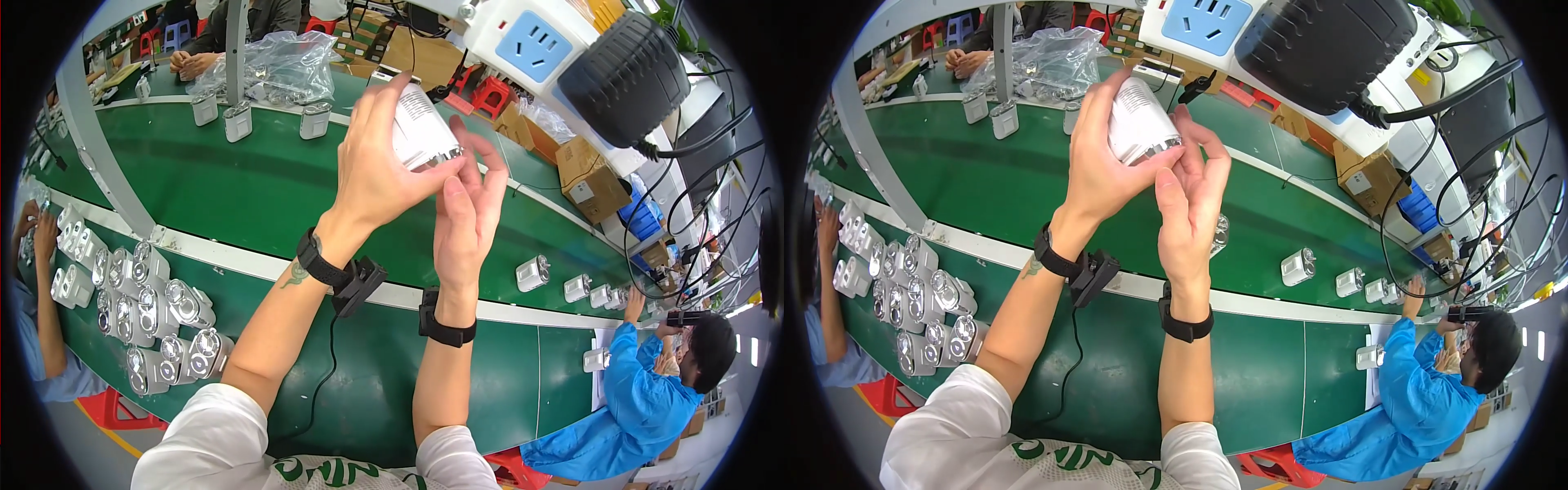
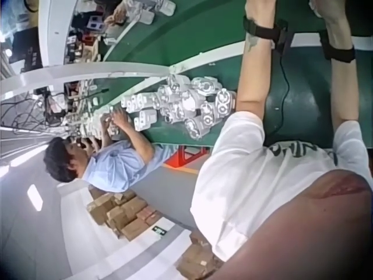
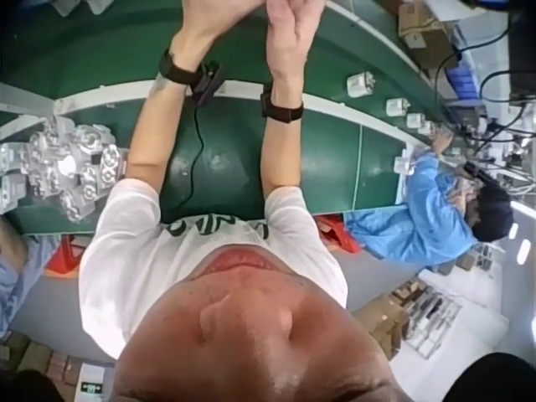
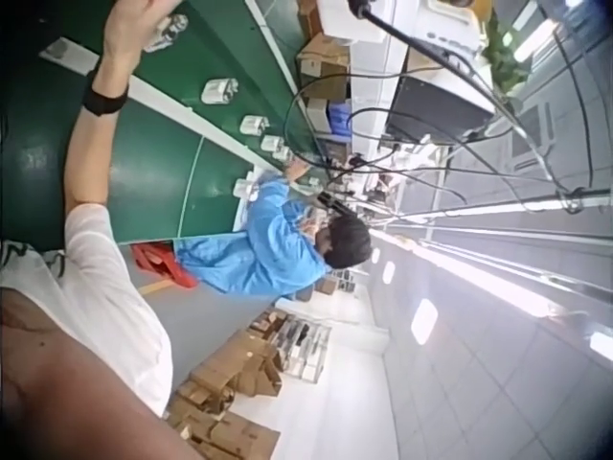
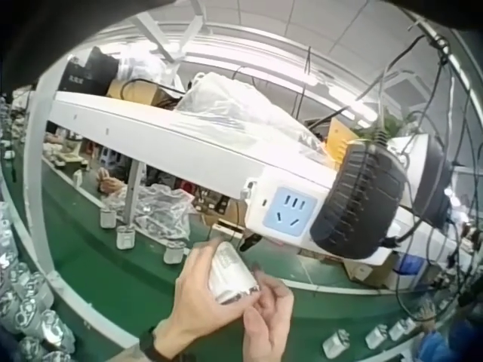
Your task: The person picks up a white device from the conveyor belt, turns it over, and presses a silver component into its base. They place the device back on the belt and repeat the process with several more devices.
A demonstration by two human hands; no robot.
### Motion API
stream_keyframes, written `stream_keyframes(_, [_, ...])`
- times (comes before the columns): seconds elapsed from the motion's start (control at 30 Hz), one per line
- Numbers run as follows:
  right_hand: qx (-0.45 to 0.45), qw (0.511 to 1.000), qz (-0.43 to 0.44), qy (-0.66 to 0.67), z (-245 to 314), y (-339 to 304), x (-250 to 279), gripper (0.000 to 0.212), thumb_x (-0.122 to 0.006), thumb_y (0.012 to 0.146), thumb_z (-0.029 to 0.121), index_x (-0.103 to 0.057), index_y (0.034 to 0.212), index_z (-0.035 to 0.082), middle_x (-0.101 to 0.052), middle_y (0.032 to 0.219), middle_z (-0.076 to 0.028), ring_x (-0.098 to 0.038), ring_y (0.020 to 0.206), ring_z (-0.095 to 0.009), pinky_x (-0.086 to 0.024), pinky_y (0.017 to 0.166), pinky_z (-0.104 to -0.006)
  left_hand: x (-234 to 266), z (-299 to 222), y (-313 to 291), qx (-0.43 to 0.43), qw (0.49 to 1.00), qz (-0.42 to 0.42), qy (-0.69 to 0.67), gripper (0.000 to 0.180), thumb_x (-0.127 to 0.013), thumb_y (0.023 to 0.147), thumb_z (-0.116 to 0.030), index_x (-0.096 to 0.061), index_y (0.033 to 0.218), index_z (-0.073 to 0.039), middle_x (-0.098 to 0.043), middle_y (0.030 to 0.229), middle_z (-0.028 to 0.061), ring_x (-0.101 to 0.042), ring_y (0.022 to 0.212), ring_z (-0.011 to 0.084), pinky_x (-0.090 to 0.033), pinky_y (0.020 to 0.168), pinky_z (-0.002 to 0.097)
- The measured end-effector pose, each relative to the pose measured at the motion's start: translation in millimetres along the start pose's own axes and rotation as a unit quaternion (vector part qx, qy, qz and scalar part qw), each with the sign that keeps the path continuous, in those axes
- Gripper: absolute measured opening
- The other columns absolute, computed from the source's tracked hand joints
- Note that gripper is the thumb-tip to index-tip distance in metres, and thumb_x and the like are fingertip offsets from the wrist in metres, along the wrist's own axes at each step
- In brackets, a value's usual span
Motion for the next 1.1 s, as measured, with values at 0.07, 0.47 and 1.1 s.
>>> stream_keyframes(0.07, [-0.039,0.999,-0.004,-0.019,-1,-2,-1,0.053,-0.062,0.092,0.009,-0.044,0.14,-0.006,-0.045,0.144,-0.025,-0.053,0.123,-0.022,-0.04,0.106,-0.0356,8,-16,1,-0.049,0.998,-0.004,0.04,0.084,-0.087,0.062,-0.028,-0.052,0.132,0.001,-0.059,0.111,0.0161,-0.061,0.098,0.0309,-0.052,0.08,0.0386])
stream_keyframes(0.47, [-0.108,0.992,-0.026,-0.055,9,-9,-2,0.052,-0.055,0.088,-0.005,-0.047,0.139,-0.01,-0.062,0.121,-0.013,-0.06,0.107,-0.015,-0.047,0.096,-0.0288,14,-35,-1,-0.133,0.989,-0.015,0.06,0.082,-0.085,0.055,-0.025,-0.057,0.128,0.0,-0.061,0.105,0.0156,-0.06,0.092,0.0331,-0.053,0.075,0.0401])
stream_keyframes(1.1, [-0.084,0.988,-0.071,-0.104,4,-11,1,0.05,-0.055,0.09,-0.006,-0.047,0.14,-0.009,-0.062,0.112,-0.008,-0.058,0.098,-0.01,-0.046,0.092,-0.0251,11,-29,-3,-0.107,0.991,-0.024,0.075,0.078,-0.084,0.053,-0.023,-0.06,0.124,-0.003,-0.06,0.104,0.0119,-0.06,0.091,0.0319,-0.054,0.07,0.0384])
Point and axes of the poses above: each hand's wrist, its own y-axis towards the middle knuckle, its own x-axis out of the back of the hand, z = x × y, the point moved 8 cm from there along y, towards the middle knuckle
